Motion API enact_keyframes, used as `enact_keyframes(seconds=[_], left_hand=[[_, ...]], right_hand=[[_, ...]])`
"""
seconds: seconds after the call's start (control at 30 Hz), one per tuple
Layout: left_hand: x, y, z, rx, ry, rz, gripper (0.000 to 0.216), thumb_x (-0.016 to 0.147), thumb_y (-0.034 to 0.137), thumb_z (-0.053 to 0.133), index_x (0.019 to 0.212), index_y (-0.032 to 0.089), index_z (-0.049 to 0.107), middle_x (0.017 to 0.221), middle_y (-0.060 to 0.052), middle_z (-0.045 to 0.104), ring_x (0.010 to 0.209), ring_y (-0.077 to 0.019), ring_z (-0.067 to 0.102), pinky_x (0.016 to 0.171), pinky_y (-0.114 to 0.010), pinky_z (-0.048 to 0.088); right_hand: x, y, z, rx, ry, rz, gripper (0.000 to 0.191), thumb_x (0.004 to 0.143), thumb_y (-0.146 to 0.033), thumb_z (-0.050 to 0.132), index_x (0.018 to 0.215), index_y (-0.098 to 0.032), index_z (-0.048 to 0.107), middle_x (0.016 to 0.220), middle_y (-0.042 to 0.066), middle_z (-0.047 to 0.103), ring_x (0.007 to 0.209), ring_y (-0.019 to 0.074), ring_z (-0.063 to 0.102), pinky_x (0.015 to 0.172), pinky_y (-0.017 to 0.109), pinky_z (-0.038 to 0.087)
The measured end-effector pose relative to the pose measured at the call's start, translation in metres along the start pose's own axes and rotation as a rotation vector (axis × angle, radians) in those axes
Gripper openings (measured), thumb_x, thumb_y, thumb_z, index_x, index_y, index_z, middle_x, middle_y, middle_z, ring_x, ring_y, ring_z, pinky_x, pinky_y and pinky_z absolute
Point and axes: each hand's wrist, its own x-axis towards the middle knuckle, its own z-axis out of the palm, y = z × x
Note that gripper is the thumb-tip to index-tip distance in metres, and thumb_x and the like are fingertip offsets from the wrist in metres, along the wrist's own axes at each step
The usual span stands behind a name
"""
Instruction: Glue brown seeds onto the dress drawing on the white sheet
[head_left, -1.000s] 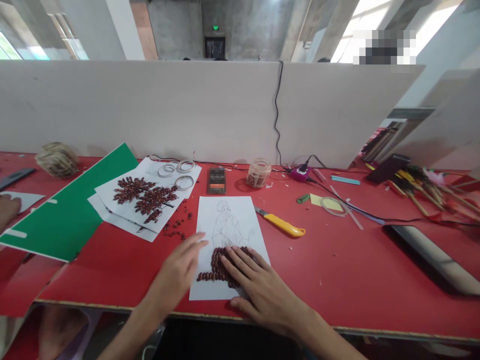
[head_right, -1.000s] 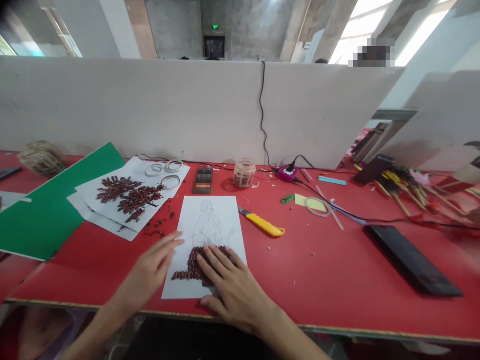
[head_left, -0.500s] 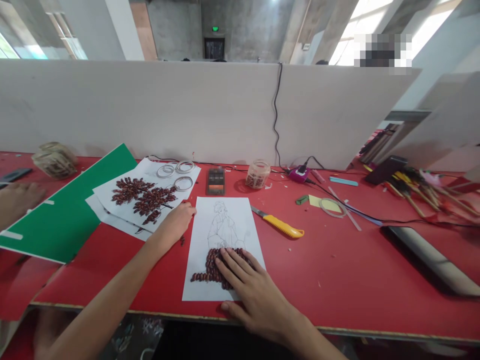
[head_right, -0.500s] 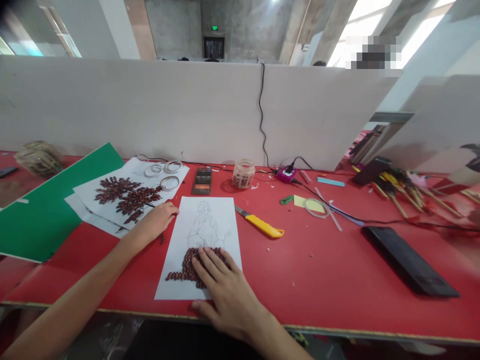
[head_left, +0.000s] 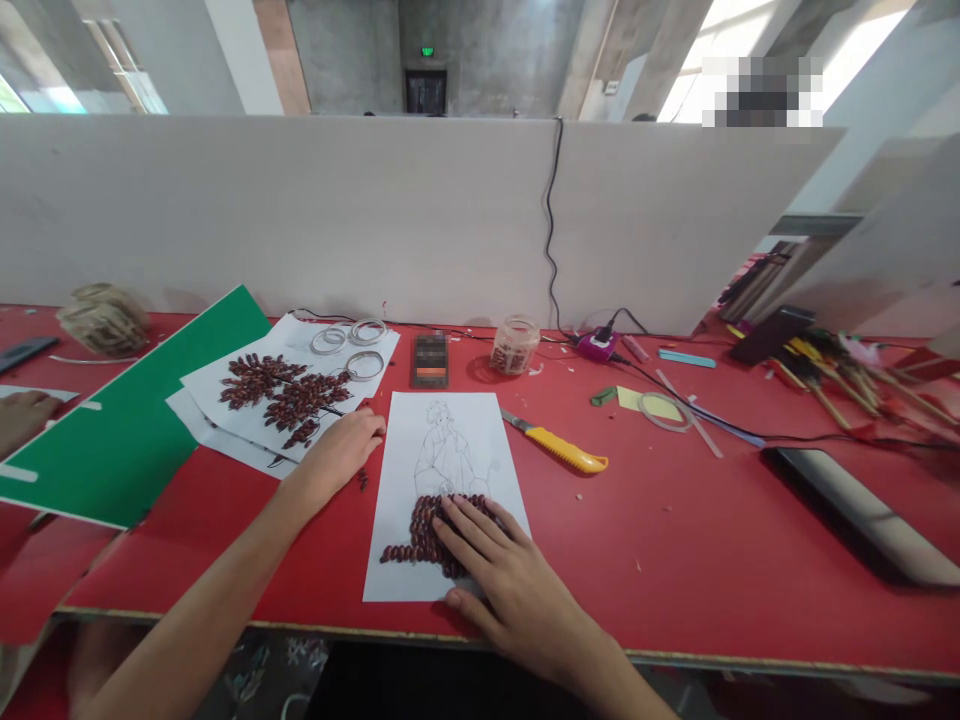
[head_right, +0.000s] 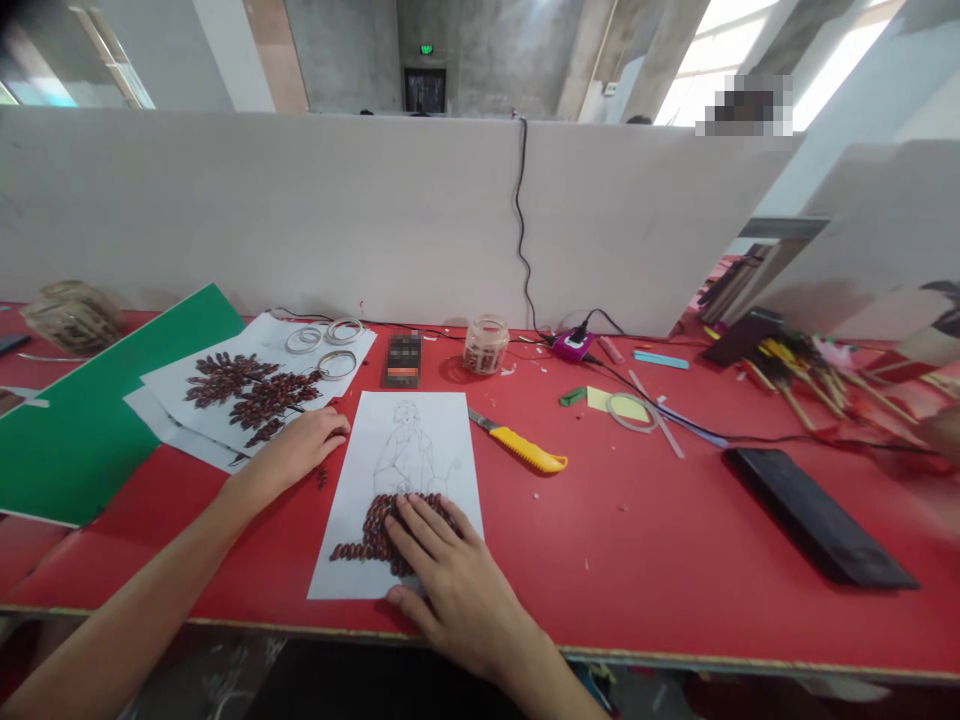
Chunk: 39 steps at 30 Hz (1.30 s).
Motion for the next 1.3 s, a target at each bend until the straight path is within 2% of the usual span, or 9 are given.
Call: enact_keyframes(seconds=[0.2, 0.3, 0.4, 0.5, 0.63, 0.73, 0.87, 1.1, 1.3], left_hand=[[0.001, 0.014, 0.003, 0.118, 0.005, -0.012, 0.023, 0.095, 0.008, 0.043, 0.086, 0.017, 0.062, 0.094, -0.013, 0.068, 0.093, -0.0274, 0.066, 0.083, -0.037, 0.051], [-0.009, 0.026, 0.001, -0.096, 0.065, 0.002, 0.017, 0.093, 0.013, 0.049, 0.086, 0.019, 0.063, 0.090, -0.008, 0.070, 0.088, -0.0234, 0.067, 0.081, -0.034, 0.052], [-0.026, 0.038, 0.001, -0.435, 0.136, 0.006, 0.018, 0.095, 0.022, 0.052, 0.102, 0.021, 0.069, 0.099, -0.003, 0.076, 0.089, -0.0194, 0.070, 0.084, -0.030, 0.055], [-0.042, 0.047, 0.003, -0.611, 0.099, -0.015, 0.023, 0.097, 0.030, 0.055, 0.108, 0.023, 0.074, 0.109, -0.003, 0.078, 0.098, -0.0199, 0.072, 0.090, -0.030, 0.055], [-0.050, 0.051, 0.012, -0.688, 0.042, -0.068, 0.018, 0.095, 0.031, 0.059, 0.100, 0.023, 0.075, 0.102, -0.002, 0.079, 0.096, -0.0198, 0.073, 0.088, -0.029, 0.056], [-0.050, 0.054, 0.019, -0.662, 0.060, -0.045, 0.015, 0.092, 0.021, 0.058, 0.095, 0.021, 0.072, 0.097, -0.002, 0.077, 0.090, -0.0184, 0.072, 0.084, -0.029, 0.055], [-0.049, 0.060, 0.024, -0.572, 0.058, -0.006, 0.022, 0.089, 0.009, 0.052, 0.094, 0.021, 0.070, 0.098, -0.002, 0.076, 0.090, -0.0177, 0.070, 0.083, -0.029, 0.052], [-0.044, 0.065, 0.019, -0.509, -0.017, 0.042, 0.016, 0.095, 0.013, 0.053, 0.096, 0.020, 0.067, 0.099, -0.004, 0.072, 0.095, -0.0201, 0.067, 0.086, -0.031, 0.049], [-0.042, 0.062, 0.022, -0.305, -0.060, 0.112, 0.021, 0.100, 0.014, 0.046, 0.092, 0.018, 0.065, 0.099, -0.005, 0.066, 0.094, -0.0214, 0.063, 0.086, -0.034, 0.048]], right_hand=[[0.001, -0.001, 0.001, 0.004, 0.003, 0.018, 0.066, 0.107, -0.044, 0.049, 0.165, -0.028, 0.022, 0.168, 0.003, 0.030, 0.156, 0.0256, 0.028, 0.129, 0.054, 0.025], [0.001, -0.002, 0.001, 0.008, 0.004, 0.027, 0.065, 0.107, -0.043, 0.049, 0.165, -0.028, 0.024, 0.168, 0.002, 0.030, 0.156, 0.0251, 0.028, 0.129, 0.054, 0.026], [0.000, -0.001, 0.001, 0.010, 0.003, 0.033, 0.064, 0.108, -0.044, 0.048, 0.165, -0.029, 0.023, 0.169, 0.001, 0.029, 0.156, 0.0246, 0.027, 0.129, 0.053, 0.026], [-0.001, -0.001, 0.002, 0.010, 0.006, 0.029, 0.063, 0.108, -0.046, 0.046, 0.165, -0.028, 0.025, 0.169, 0.002, 0.028, 0.157, 0.0241, 0.026, 0.130, 0.053, 0.025], [-0.001, 0.001, 0.005, 0.014, 0.022, 0.030, 0.063, 0.108, -0.046, 0.047, 0.165, -0.027, 0.025, 0.169, 0.002, 0.029, 0.156, 0.0244, 0.028, 0.129, 0.053, 0.026], [-0.002, 0.002, 0.006, 0.020, 0.030, 0.025, 0.063, 0.108, -0.046, 0.047, 0.165, -0.028, 0.025, 0.169, 0.002, 0.029, 0.156, 0.0244, 0.028, 0.130, 0.053, 0.025], [-0.002, 0.001, 0.007, 0.034, 0.041, 0.021, 0.062, 0.108, -0.045, 0.047, 0.164, -0.027, 0.027, 0.168, 0.003, 0.029, 0.156, 0.0248, 0.028, 0.130, 0.052, 0.023], [-0.003, 0.001, 0.008, 0.024, 0.052, 0.027, 0.061, 0.108, -0.043, 0.047, 0.164, -0.027, 0.027, 0.168, 0.002, 0.029, 0.156, 0.0247, 0.027, 0.130, 0.053, 0.025], [-0.003, 0.001, 0.010, 0.020, 0.053, 0.031, 0.061, 0.108, -0.042, 0.049, 0.164, -0.027, 0.029, 0.168, 0.003, 0.031, 0.156, 0.0242, 0.028, 0.130, 0.052, 0.024]])
